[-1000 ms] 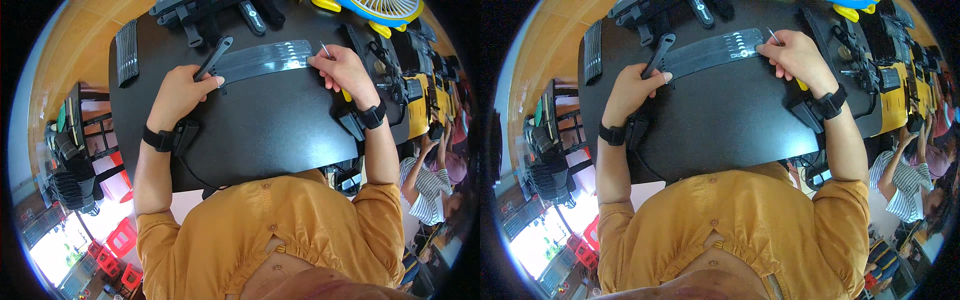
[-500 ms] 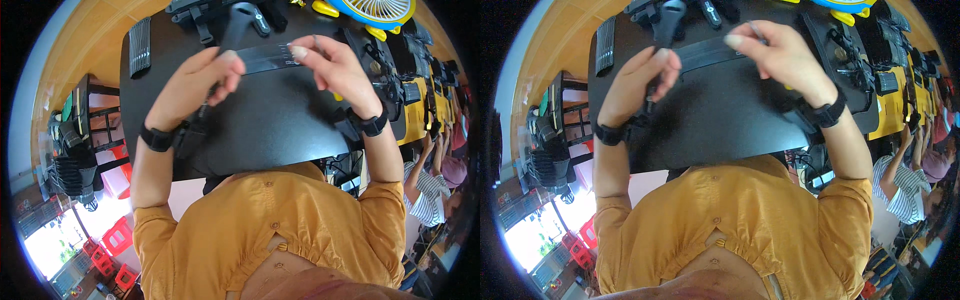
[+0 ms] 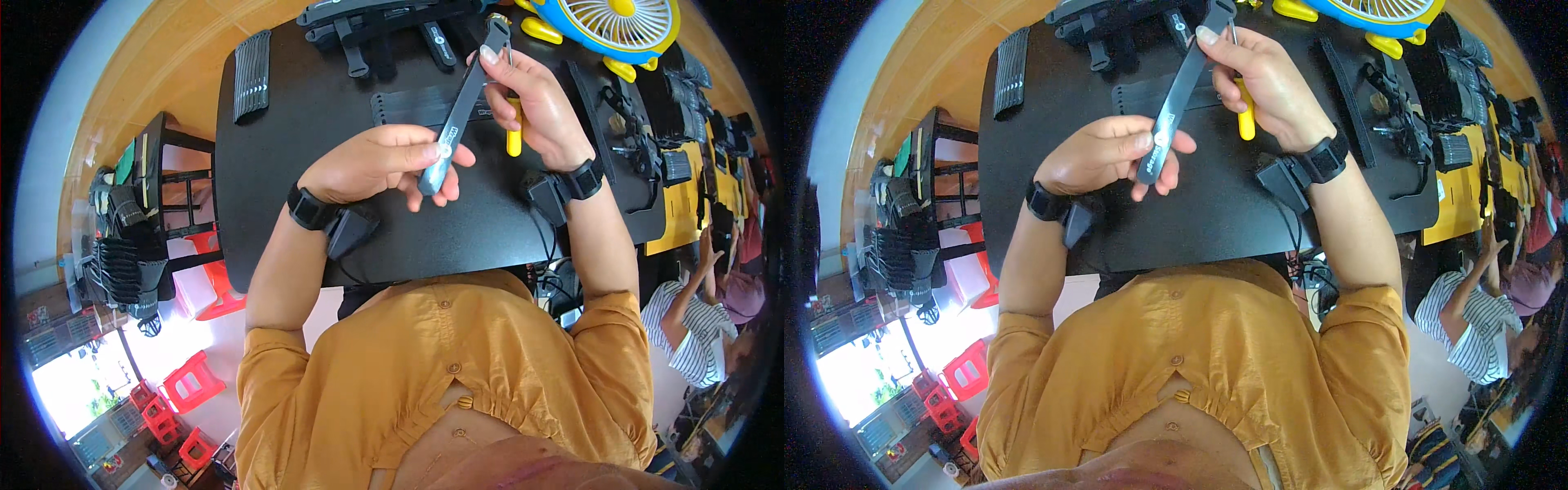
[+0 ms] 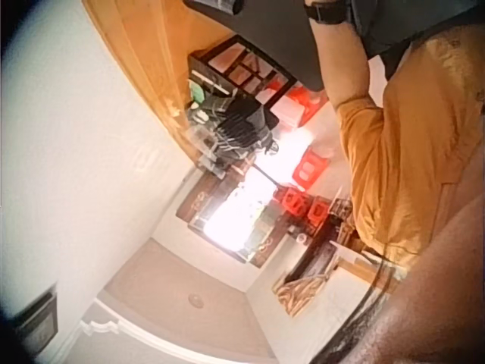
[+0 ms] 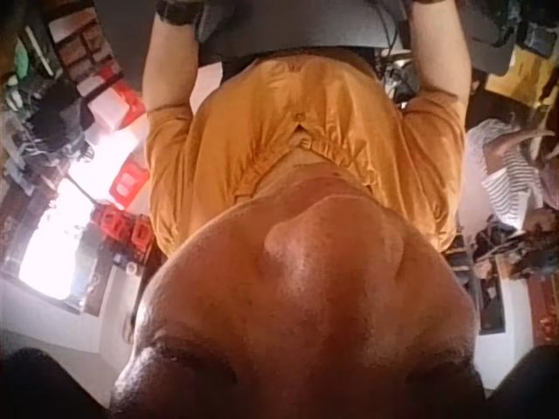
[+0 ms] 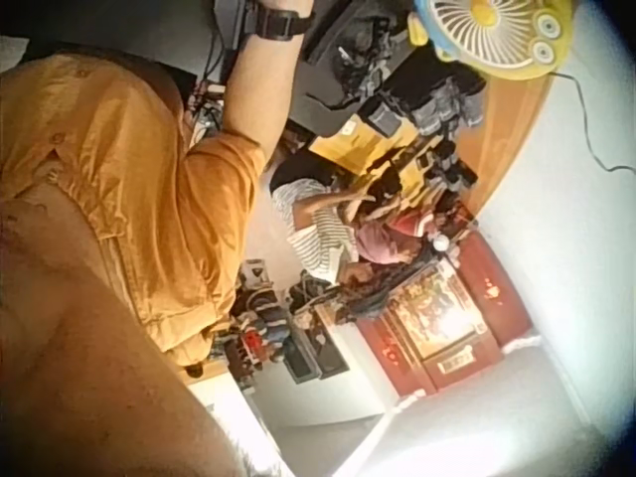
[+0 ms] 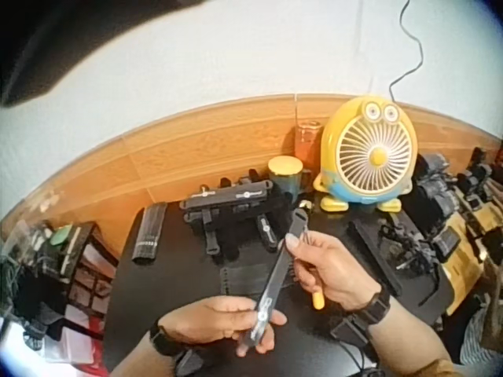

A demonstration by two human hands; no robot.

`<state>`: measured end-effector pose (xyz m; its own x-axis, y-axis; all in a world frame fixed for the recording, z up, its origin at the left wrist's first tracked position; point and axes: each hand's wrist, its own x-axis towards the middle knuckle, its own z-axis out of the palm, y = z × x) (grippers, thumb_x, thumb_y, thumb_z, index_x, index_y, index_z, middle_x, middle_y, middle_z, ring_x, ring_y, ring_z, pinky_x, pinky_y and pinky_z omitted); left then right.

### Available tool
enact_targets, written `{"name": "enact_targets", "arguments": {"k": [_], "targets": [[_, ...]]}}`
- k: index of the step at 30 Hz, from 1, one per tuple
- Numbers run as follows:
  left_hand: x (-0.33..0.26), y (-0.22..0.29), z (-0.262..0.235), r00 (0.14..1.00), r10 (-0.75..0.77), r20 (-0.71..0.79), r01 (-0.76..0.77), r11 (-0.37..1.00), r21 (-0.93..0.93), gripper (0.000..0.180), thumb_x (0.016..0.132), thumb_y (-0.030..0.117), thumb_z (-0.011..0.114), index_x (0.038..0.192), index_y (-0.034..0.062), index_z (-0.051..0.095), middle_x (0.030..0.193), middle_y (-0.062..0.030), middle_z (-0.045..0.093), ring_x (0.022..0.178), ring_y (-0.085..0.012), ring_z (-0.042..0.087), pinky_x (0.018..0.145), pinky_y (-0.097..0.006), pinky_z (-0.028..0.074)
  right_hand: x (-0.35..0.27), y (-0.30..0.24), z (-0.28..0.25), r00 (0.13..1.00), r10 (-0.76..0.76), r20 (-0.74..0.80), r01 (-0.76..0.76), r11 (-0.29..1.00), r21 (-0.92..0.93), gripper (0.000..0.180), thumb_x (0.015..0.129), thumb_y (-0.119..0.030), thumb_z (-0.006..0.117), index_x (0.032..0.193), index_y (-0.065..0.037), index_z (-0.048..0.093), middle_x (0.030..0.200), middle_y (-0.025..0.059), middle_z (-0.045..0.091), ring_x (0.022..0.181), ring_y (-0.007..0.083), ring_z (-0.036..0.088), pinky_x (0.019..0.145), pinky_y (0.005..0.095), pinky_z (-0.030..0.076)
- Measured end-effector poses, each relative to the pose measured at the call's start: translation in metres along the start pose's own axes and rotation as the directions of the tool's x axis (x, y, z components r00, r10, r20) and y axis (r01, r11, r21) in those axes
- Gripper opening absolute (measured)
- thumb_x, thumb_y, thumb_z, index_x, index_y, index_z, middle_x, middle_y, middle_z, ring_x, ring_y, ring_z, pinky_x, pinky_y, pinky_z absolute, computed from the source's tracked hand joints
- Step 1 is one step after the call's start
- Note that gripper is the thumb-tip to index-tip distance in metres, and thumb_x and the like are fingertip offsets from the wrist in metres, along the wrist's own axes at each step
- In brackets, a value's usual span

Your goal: Assembling small black straps and components at a workshop table.

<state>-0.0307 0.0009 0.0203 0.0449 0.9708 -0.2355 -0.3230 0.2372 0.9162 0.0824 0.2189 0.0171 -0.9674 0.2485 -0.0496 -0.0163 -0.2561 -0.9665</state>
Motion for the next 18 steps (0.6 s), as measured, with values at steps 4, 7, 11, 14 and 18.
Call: {"name": "enact_targets", "arguments": {"k": [4, 7, 11, 14, 18], "targets": [[-0.003, -0.005, -0.013, 0.995, 0.012, 0.097, -0.003, 0.996, -0.086, 0.044, 0.1, 0.033, 0.05, 0.122, -0.0054, 0.052, 0.093, -0.0135, 0.065, 0.077, -0.0149, 0.064, 0.053, -0.021, 0.046, 0.0, -0.003, 0.004, 1.0, -0.017, 0.009, 0.017, 0.999, -0.043, 0.028, 0.099, -0.036, 0.055, 0.095, -0.009, 0.06, 0.066, -0.001, 0.058, 0.047, 0.0038, 0.044, 0.044, 0.0176, 0.033], [0.0, -0.006, -0.016, 0.98, 0.178, -0.086, -0.193, 0.958, -0.213, 0.042, 0.1, 0.029, 0.05, 0.125, -0.0042, 0.05, 0.096, -0.0139, 0.065, 0.079, -0.0141, 0.063, 0.057, -0.022, 0.049, -0.008, -0.004, 0.019, 0.993, -0.048, -0.108, 0.022, 0.974, -0.224, 0.029, 0.101, -0.036, 0.051, 0.101, -0.008, 0.061, 0.077, 0.0018, 0.064, 0.054, 0.0042, 0.049, 0.047, 0.0184, 0.038], [0.004, -0.013, -0.02, 0.898, 0.31, -0.313, -0.385, 0.897, -0.215, 0.037, 0.103, 0.021, 0.045, 0.13, -0.0033, 0.048, 0.109, -0.0141, 0.063, 0.09, -0.0165, 0.062, 0.079, -0.027, 0.052, -0.012, 0.004, 0.022, 0.995, -0.097, -0.007, 0.083, 0.884, -0.46, 0.03, 0.102, -0.034, 0.047, 0.105, -0.007, 0.06, 0.086, 0.002, 0.065, 0.063, 0.007, 0.055, 0.055, 0.0206, 0.045], [0.005, -0.013, -0.019, 0.85, 0.333, -0.409, -0.449, 0.863, -0.23, 0.037, 0.103, 0.023, 0.046, 0.129, -0.0035, 0.048, 0.109, -0.0134, 0.064, 0.09, -0.0162, 0.062, 0.079, -0.027, 0.052, -0.023, 0.007, 0.038, 0.985, -0.136, 0.11, 0.173, 0.836, -0.521, 0.027, 0.102, -0.032, 0.048, 0.103, -0.007, 0.058, 0.081, 0.0064, 0.065, 0.065, 0.0174, 0.061, 0.058, 0.028, 0.049], [0.005, -0.015, -0.017, 0.831, 0.348, -0.435, -0.484, 0.837, -0.255, 0.038, 0.103, 0.023, 0.046, 0.129, -0.0039, 0.048, 0.109, -0.013, 0.064, 0.09, -0.0159, 0.061, 0.08, -0.027, 0.052, -0.03, 0.006, 0.051, 0.971, -0.152, 0.184, 0.239, 0.645, -0.726, 0.019, 0.1, -0.024, 0.049, 0.103, -0.007, 0.057, 0.084, 0.0189, 0.061, 0.077, 0.0385, 0.062, 0.065, 0.0409, 0.05]]}}
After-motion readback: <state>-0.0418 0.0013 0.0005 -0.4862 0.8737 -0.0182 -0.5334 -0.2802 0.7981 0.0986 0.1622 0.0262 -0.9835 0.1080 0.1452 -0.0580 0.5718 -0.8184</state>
